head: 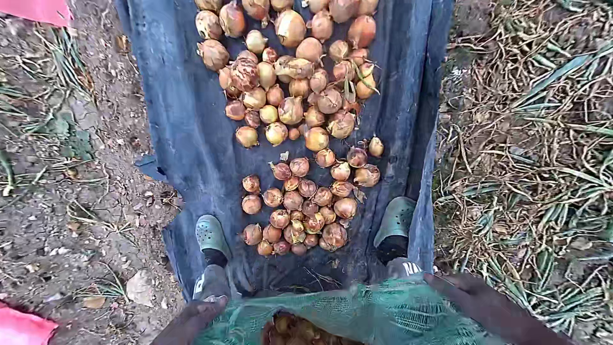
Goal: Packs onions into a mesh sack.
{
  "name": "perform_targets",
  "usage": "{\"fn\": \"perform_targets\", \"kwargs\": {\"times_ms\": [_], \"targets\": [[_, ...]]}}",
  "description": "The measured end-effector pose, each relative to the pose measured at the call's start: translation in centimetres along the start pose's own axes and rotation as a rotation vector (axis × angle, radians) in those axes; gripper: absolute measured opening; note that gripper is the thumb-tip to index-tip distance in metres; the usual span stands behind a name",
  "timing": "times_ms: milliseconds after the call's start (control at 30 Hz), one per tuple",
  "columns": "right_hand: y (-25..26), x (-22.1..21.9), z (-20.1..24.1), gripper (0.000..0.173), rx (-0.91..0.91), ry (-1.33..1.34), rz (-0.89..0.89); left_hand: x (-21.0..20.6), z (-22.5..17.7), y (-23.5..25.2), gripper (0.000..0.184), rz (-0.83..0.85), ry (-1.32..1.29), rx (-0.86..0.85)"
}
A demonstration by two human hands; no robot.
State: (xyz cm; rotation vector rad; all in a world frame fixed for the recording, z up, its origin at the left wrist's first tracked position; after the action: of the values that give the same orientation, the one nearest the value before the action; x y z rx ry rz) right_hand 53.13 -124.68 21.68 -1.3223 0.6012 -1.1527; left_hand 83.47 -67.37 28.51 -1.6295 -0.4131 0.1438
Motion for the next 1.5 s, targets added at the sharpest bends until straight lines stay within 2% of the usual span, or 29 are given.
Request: {"fn": "perform_targets", "kwargs": {"times_ms": [67, 100, 133, 200, 300, 367, 433, 567, 633, 700, 767, 800, 867, 900, 967, 1000, 1133, 1233, 1300, 1367, 1433, 1500], "targets": [[11.0, -6.9, -0.3, 0.074, -0.130, -0.239, 0.166, -2.9, 3.1, 14.3, 0.068, 0.153, 0.295, 0.223], [15.2, -10.3, 0.9, 0.072, -0.162, -0.331, 0.229, -4.9, 5.4, 20.0, 0.072, 0.198, 0.453, 0.272], [18.0, -13.5, 2.9, 0.068, -0.174, -0.401, 0.275, -6.5, 7.5, 23.3, 0.073, 0.197, 0.567, 0.324], [21.0, -18.1, 5.6, 0.059, -0.144, -0.435, 0.175, -7.0, 9.7, 27.3, 0.069, 0.027, 0.654, 0.377], [21.9, -19.6, 6.6, 0.042, -0.131, -0.466, 0.025, -5.9, 11.0, 28.2, 0.067, -0.084, 0.714, 0.334], [22.0, -17.8, 8.6, 0.037, -0.125, -0.542, 0.015, -5.3, 11.2, 27.2, 0.067, -0.125, 0.715, 0.308], [23.0, -14.8, 10.7, 0.038, -0.117, -0.605, -0.035, -4.6, 9.6, 27.4, 0.070, -0.148, 0.724, 0.274], [23.1, -10.2, 12.2, 0.029, -0.116, -0.549, -0.218, -6.0, 7.1, 27.6, 0.067, -0.069, 0.639, 0.244], [23.6, -6.8, 10.2, 0.031, -0.105, -0.552, -0.295, -9.5, 6.1, 28.2, 0.060, 0.041, 0.540, 0.165], [22.8, -2.4, 6.1, 0.048, -0.063, -0.574, -0.370, -14.9, 5.5, 27.9, 0.075, 0.152, 0.373, 0.078], [20.9, 1.8, 4.1, 0.055, -0.024, -0.586, -0.440, -19.5, 3.5, 27.6, 0.079, 0.066, 0.223, 0.048], [19.2, 3.1, 5.4, 0.054, -0.053, -0.587, -0.426, -21.0, 2.2, 27.5, 0.076, 0.009, 0.204, 0.067], [17.4, 3.8, 10.2, 0.052, -0.281, -0.558, -0.334, -22.3, -0.5, 27.1, 0.065, -0.044, 0.248, 0.184], [17.8, 3.5, 9.9, 0.055, -0.260, -0.580, -0.385, -22.4, -1.2, 27.1, 0.062, -0.098, 0.267, 0.255], [20.6, 2.5, 7.1, 0.060, -0.064, -0.626, -0.557, -21.1, -1.1, 27.5, 0.064, -0.217, 0.267, 0.395], [21.9, 1.9, 7.8, 0.058, -0.036, -0.609, -0.572, -19.9, -0.6, 27.9, 0.064, -0.248, 0.267, 0.421], [24.2, -1.1, 10.8, 0.034, 0.019, -0.593, -0.505, -14.8, 3.9, 27.2, 0.039, -0.324, 0.330, 0.366], [25.5, -5.4, 12.5, 0.024, 0.072, -0.458, -0.434, -9.4, 7.2, 26.5, 0.048, -0.441, 0.383, 0.454], [25.8, -7.7, 14.3, 0.028, 0.061, -0.380, -0.388, -5.7, 7.0, 26.1, 0.051, -0.415, 0.461, 0.518], [26.0, -8.9, 15.3, 0.037, 0.050, -0.294, -0.366, -2.9, 6.0, 25.6, 0.050, -0.385, 0.570, 0.491], [26.1, -9.5, 15.1, 0.043, 0.074, -0.228, -0.375, 0.0, 4.3, 25.5, 0.046, -0.405, 0.617, 0.408], [26.5, -10.0, 15.4, 0.047, 0.115, -0.180, -0.367, 4.5, 0.3, 26.4, 0.037, -0.448, 0.711, 0.274]]}}
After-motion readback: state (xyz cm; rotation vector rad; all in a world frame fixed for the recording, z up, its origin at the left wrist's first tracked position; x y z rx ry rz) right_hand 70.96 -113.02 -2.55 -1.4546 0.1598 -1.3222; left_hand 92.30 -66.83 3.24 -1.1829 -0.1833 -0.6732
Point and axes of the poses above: each hand's wrist, its own y-axis towards the middle knuckle, its own x-axis out of the back of the hand, z = x × y, the point moved 2 cm from there along y, towards the middle knuckle, and after that the axes turned 7 degrees about -z, right-handed, at the moved point
